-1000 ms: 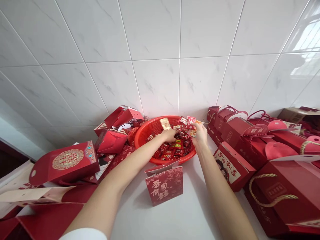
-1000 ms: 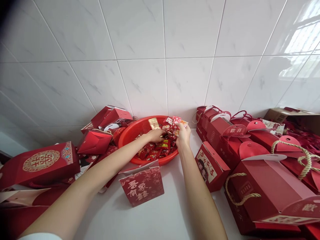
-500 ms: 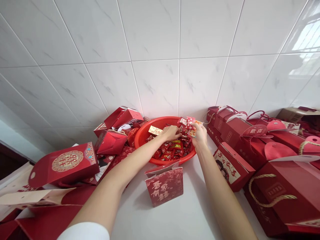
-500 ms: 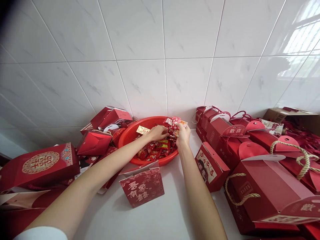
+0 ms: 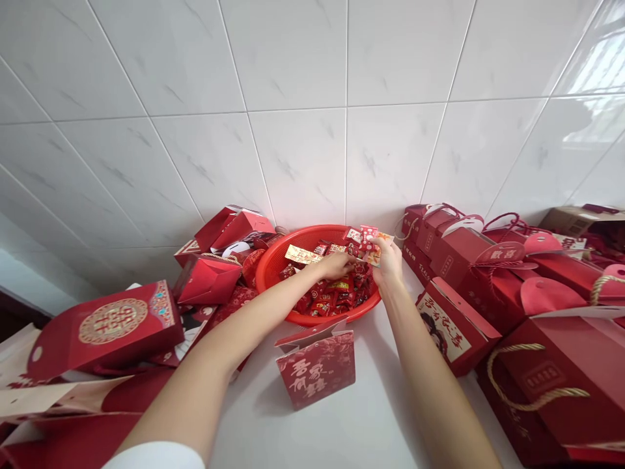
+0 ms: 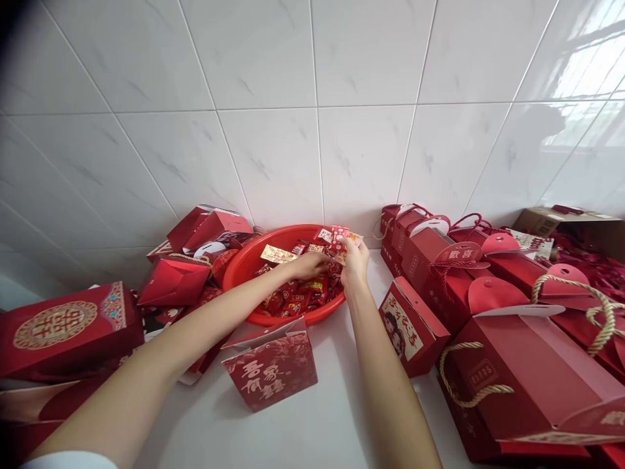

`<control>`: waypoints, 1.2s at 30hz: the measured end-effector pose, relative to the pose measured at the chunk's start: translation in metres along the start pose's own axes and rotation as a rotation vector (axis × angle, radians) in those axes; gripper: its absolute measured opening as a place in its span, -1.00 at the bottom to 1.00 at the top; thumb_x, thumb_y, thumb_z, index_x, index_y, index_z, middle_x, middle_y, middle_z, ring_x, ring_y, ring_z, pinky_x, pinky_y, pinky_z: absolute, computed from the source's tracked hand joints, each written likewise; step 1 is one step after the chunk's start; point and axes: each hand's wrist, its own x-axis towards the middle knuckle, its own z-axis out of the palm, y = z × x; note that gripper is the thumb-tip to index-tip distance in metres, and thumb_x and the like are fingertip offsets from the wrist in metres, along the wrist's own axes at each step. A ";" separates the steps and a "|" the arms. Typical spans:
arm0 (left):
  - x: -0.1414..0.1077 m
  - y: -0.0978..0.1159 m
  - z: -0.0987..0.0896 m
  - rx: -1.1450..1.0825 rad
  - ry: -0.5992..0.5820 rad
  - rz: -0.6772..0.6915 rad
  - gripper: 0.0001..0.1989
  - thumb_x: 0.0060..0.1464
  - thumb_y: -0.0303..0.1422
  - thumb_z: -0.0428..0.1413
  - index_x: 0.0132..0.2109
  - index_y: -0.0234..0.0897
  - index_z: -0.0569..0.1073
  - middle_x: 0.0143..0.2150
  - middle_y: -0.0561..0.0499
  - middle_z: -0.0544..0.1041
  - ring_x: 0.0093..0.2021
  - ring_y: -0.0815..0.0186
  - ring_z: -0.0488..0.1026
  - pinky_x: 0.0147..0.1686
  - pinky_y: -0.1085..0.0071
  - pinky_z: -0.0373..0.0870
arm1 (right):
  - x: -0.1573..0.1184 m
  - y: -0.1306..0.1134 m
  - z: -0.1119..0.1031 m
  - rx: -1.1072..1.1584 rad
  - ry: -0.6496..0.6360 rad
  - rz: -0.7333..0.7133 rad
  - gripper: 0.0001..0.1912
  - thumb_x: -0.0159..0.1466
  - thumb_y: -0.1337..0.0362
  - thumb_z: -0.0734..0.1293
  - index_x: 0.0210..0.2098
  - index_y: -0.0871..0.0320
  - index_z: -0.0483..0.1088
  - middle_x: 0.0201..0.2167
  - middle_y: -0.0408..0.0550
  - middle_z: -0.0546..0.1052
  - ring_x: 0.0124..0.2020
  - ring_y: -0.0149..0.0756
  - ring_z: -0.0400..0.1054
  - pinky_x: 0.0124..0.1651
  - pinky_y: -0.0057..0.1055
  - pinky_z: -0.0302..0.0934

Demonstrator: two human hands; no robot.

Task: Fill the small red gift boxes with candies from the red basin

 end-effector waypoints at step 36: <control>-0.193 0.091 -0.106 -0.484 0.047 0.030 -0.71 0.19 -0.09 0.17 -0.26 -0.20 0.63 -0.03 -0.06 0.62 0.08 0.10 0.53 0.04 0.34 0.42 | -0.092 -0.090 0.024 -0.193 -0.576 -0.125 -0.72 -0.01 0.34 0.58 -0.32 0.19 0.51 -0.34 -0.06 0.60 -0.37 -0.30 0.50 -0.38 -0.45 0.40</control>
